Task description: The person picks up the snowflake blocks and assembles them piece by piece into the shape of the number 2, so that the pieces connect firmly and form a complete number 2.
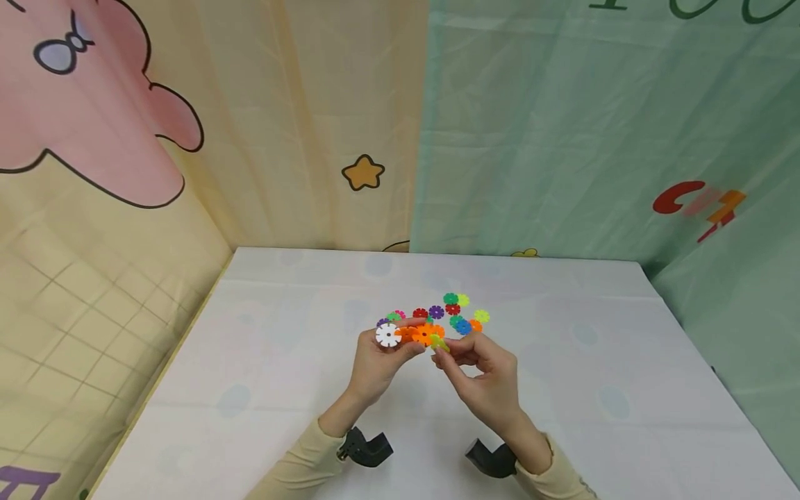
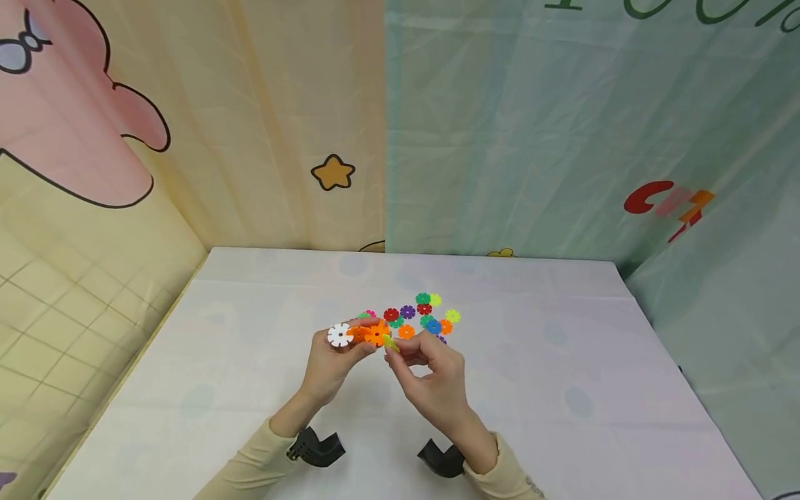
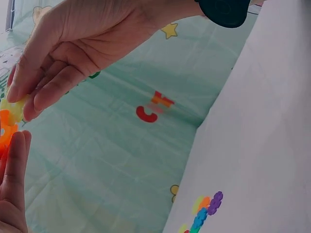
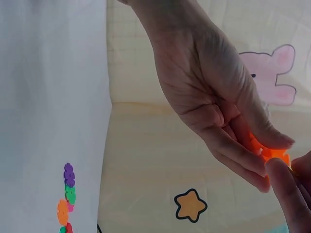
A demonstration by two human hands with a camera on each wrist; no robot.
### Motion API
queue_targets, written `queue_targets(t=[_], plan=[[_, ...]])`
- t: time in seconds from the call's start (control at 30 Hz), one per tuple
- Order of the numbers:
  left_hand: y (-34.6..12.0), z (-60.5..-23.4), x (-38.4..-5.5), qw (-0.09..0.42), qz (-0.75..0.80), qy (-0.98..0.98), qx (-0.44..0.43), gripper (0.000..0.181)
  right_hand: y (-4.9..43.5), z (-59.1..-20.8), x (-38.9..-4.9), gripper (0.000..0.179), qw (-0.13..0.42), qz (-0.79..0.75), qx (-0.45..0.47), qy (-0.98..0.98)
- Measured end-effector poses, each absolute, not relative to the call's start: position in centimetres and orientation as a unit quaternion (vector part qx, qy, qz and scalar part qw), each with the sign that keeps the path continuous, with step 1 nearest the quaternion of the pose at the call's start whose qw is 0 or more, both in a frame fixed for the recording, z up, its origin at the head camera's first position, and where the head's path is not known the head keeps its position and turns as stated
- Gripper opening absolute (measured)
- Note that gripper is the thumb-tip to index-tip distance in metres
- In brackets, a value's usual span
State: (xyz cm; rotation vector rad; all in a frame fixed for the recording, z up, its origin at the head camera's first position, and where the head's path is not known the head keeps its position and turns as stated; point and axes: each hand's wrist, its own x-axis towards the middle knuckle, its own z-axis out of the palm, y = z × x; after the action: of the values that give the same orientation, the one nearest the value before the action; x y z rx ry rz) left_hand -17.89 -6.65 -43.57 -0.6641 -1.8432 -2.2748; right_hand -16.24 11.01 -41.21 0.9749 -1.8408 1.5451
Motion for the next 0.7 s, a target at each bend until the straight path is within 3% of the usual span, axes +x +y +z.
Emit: queue_targets(t=[0.27, 0.57, 0.7], plan=[[-6.48, -43.69, -17.75, 0.072, -0.764, -0.6, -0.228, 0.04, 10.45, -41.86, -16.26, 0.034, 0.303, 0.585, 0.358, -0.661], [-6.4, -43.92, -17.8, 0.087, -0.767, -0.589, -0.238, 0.045, 10.06, -41.84, -16.29, 0.032, 0.32, 0.585, 0.362, -0.651], [-6.44, -43.83, -17.88, 0.088, -0.761, -0.593, -0.247, 0.043, 10.22, -41.69, -16.25, 0.03, 0.303, 0.597, 0.359, -0.65]])
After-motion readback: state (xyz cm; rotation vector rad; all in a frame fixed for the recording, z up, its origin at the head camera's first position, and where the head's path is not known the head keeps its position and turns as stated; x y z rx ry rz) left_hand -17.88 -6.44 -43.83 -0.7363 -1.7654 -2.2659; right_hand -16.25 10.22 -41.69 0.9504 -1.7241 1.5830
